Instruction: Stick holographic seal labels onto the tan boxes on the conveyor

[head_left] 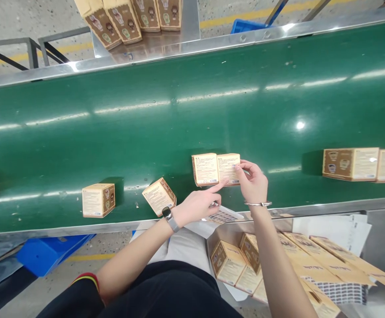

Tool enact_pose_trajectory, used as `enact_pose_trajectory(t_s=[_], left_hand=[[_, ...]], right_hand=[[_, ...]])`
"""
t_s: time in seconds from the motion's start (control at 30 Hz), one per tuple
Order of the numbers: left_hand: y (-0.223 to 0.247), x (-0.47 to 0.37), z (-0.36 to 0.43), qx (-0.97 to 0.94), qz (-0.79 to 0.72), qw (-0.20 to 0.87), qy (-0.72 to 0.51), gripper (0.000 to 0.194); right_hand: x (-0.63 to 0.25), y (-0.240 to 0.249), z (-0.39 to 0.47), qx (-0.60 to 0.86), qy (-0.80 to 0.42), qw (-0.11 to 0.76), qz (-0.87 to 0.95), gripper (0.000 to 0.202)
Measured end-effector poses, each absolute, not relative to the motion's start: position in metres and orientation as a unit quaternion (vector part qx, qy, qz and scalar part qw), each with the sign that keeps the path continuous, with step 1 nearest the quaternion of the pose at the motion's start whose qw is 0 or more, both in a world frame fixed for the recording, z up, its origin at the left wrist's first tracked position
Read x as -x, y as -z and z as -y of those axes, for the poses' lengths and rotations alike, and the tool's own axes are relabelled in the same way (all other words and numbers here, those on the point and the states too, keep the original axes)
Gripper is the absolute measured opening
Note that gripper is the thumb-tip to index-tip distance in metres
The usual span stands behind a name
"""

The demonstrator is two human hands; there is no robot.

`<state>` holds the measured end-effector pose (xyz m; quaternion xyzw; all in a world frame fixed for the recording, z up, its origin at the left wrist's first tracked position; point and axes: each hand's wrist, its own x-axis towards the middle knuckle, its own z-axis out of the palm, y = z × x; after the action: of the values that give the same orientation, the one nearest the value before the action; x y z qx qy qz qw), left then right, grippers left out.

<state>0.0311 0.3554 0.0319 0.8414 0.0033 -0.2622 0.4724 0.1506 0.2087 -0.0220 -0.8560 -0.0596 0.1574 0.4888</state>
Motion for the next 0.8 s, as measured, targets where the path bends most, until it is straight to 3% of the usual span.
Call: enact_pose_trajectory(t_s=[0.2,0.33,0.47,0.53,0.63,0.8], left_hand=[[-0.027,-0.041,-0.347,-0.843,0.006,0.469,0.265,0.01],[-0.023,-0.047,-0.343,-0.845,0.014,0.47,0.254,0.011],[-0.032,-0.051,-0.344,-0.812,-0.037,0.531,0.24,0.01],[-0.042,-0.05,-0.348,-0.769,-0.082,0.589,0.235,0.011],[-0.055,-0.046,-0.354,-0.711,-0.133,0.65,0.233,0.011],[-0.067,-0.036,-0.359,-0.655,-0.195,0.682,0.259,0.022]], right_hand=[[-0.154,0.025,-0.209,0.893,-0.071,0.437,0.083,0.025],[-0.16,0.035,-0.206,0.87,-0.044,0.49,-0.03,0.038],[-0.17,0.012,-0.189,0.868,-0.033,0.496,-0.025,0.029],[-0.169,-0.014,-0.179,0.879,-0.073,0.459,0.105,0.026],[-0.158,-0.051,-0.172,0.823,-0.231,0.412,0.317,0.022],[-0.14,-0.071,-0.178,0.781,-0.293,0.388,0.392,0.013]])
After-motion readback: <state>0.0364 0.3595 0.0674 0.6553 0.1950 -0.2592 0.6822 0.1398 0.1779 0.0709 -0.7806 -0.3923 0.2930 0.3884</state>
